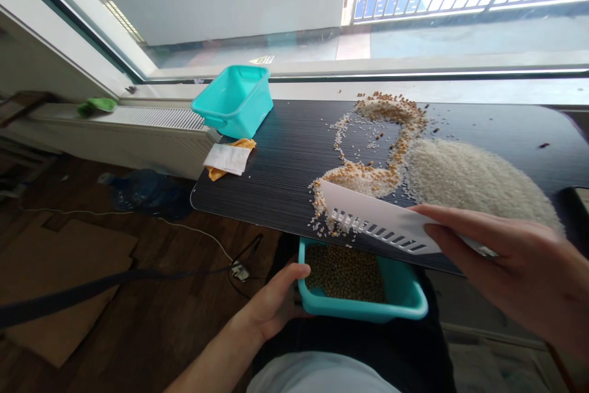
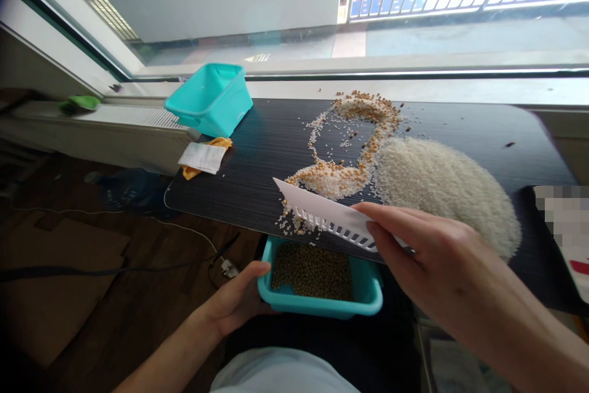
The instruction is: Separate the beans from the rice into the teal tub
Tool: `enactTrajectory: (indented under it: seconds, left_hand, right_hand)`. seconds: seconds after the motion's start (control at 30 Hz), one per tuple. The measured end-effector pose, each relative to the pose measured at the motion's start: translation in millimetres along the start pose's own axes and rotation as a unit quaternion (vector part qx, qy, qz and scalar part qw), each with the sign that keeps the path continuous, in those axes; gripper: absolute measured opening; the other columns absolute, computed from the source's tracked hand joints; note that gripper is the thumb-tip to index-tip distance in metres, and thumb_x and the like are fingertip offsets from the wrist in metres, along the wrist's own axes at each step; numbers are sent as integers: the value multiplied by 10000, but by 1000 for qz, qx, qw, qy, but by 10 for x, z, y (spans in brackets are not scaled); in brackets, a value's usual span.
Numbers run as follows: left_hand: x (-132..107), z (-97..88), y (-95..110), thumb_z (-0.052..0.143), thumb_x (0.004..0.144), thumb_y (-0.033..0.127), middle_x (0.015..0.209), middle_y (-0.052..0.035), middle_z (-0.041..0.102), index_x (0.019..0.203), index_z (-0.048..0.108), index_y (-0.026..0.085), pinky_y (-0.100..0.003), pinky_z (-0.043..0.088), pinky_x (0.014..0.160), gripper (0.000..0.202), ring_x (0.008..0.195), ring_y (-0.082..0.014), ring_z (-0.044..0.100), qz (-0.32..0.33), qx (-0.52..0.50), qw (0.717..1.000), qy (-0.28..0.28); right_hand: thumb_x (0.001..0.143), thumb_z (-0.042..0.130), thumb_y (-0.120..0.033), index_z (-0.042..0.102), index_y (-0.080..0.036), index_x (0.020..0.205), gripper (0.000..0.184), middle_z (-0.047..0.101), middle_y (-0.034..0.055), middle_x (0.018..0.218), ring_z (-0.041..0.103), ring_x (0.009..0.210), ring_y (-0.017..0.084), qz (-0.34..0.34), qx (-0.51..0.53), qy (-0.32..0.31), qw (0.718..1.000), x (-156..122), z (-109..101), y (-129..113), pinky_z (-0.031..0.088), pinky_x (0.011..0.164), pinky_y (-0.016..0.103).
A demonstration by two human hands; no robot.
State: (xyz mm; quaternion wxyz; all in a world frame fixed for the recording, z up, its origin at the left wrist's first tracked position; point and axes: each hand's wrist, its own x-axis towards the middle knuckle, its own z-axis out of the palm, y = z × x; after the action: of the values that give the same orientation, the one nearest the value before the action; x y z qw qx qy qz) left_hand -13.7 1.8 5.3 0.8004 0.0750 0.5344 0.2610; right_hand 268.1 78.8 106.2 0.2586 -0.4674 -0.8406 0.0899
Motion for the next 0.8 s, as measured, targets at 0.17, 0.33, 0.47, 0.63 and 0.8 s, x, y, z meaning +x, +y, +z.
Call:
enactTrajectory:
  seconds: [0.17,0.33,0.47,0.63,0.8]
  left_hand:
    - [4,-5,6,708,639,539,1171,-121,708,1246,568,182,-378,483,819,717,1083,-313,633,5,3,1000,-14]
    - [-3,-12,15,707,651,535,1165,-108,714,1287,556,208,-382,482,813,731,1086,-317,637,3,0,1000,-12]
    - [-8,-15,26,714,637,543,1170,-111,711,1288,560,209,-390,483,818,747,1093,-326,631,2,0,1000,-7]
    - [-10,-17,16,720,634,538,1157,-114,711,1270,567,198,-390,483,826,738,1080,-318,632,3,-2,1000,-11]
    - [-9,-3,0,723,630,536,1164,-111,706,1223,591,186,-370,490,814,701,1031,-279,633,2,-5,1000,-8]
  right_hand:
    - [933,502,-405,675,-370,1098,242,788,-58,965,742,717,138,-17,5,-18,1000,-56,-47,-1,553,576,151]
    - [938,492,-408,660,-375,1109,241,789,-55,967,745,729,142,-14,-16,-15,1000,-109,-58,-7,559,592,147]
    - [932,500,-407,652,-404,1122,243,786,-76,974,744,742,128,-11,-1,-22,1000,-119,-82,-29,558,616,135]
    - [928,501,-402,681,-378,1100,250,789,-57,965,745,717,148,3,-5,-3,1000,-72,-60,-29,562,580,162]
    - [920,525,-374,695,-357,1092,243,791,-60,930,737,683,135,0,4,-12,1000,-2,16,-16,549,561,158]
